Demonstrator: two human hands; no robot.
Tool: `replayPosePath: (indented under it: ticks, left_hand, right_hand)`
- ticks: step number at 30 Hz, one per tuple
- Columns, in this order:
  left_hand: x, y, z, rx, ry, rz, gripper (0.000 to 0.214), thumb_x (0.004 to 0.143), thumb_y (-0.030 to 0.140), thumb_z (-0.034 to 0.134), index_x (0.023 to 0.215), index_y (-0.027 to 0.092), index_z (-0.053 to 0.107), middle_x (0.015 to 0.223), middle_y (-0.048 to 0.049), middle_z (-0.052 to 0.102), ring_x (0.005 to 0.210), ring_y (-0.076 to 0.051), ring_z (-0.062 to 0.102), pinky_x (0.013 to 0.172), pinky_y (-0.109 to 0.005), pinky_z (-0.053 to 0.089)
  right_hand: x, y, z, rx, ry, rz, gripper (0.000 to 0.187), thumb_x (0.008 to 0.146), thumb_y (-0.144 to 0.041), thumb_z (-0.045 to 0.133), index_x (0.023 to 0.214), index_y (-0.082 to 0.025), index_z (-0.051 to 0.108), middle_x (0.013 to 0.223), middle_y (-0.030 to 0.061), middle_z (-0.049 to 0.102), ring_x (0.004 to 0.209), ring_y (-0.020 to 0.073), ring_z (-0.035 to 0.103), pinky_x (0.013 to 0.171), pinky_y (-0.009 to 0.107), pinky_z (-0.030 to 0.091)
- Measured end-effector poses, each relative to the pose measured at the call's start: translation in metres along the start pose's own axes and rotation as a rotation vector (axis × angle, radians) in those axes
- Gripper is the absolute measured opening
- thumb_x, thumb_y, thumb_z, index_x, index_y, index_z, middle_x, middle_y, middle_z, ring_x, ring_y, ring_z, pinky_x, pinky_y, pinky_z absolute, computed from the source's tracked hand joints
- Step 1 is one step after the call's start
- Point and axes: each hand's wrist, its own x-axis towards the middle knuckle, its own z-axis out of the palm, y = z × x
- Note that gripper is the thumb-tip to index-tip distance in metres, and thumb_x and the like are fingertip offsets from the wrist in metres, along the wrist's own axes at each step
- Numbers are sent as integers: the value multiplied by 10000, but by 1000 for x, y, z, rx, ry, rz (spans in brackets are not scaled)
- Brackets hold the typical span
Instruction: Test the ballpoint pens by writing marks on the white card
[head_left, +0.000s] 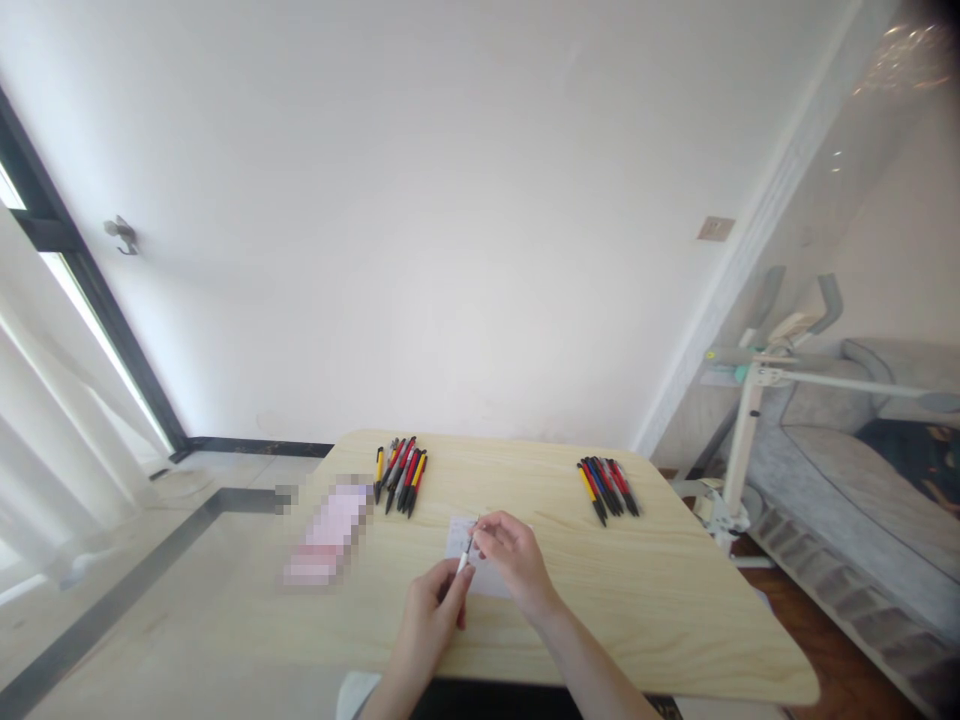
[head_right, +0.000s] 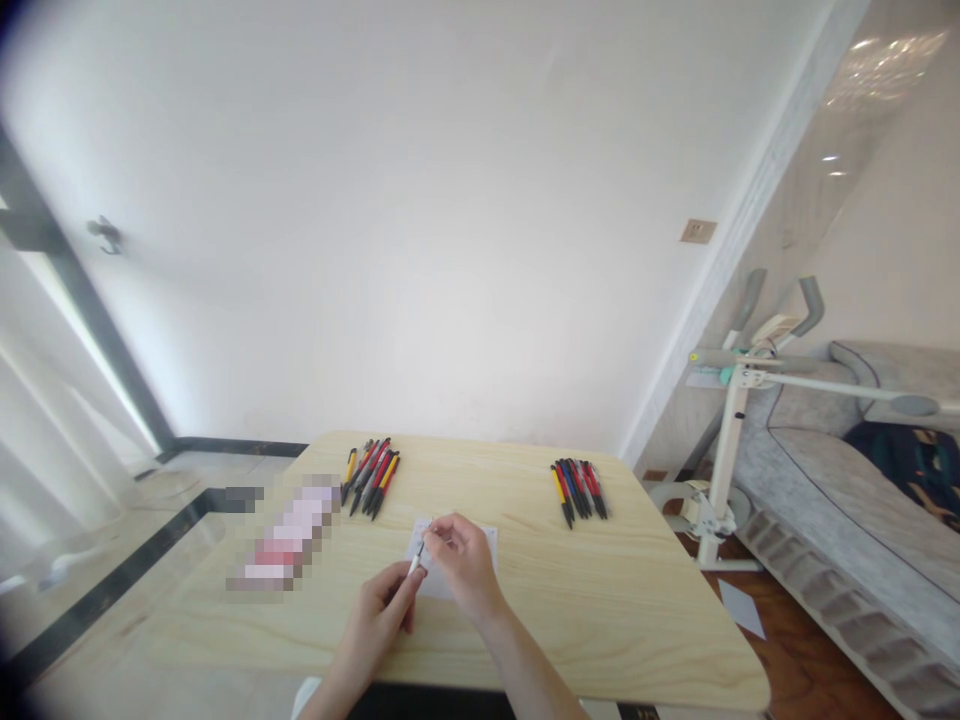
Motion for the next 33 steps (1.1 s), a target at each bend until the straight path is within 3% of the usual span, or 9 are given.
replayPosePath:
  ticks: [14, 23, 33]
  left_hand:
    - [-2, 5, 0, 8, -9, 18, 366, 793, 457, 438, 605, 165, 550, 382, 32, 505, 389, -109, 463, 486, -219, 353]
    - [-2, 3, 0, -33, -70, -2, 371, 821, 449, 386, 744, 152, 595, 413, 19, 563, 393, -119, 507, 465, -218, 370]
    - [-2, 2, 0, -27, -65, 10, 321, 828, 407, 396, 718, 158, 566, 428, 22, 555, 396, -109, 502, 459, -208, 368]
  right_hand:
    - [0, -3, 6, -17, -1, 0, 140, 699, -306, 585, 701, -166, 587, 608, 0, 584, 557, 126, 543, 498, 221, 437]
    - [3, 2, 5, -47, 14, 9, 172, 685, -328, 597, 692, -156, 593, 614, 4, 593, 556, 121, 534, 497, 220, 430]
    - [-1, 2, 5, 13, -5, 6, 123, 700, -280, 584, 709, -158, 583, 662, 13, 608, 591, 128, 546, 531, 232, 433]
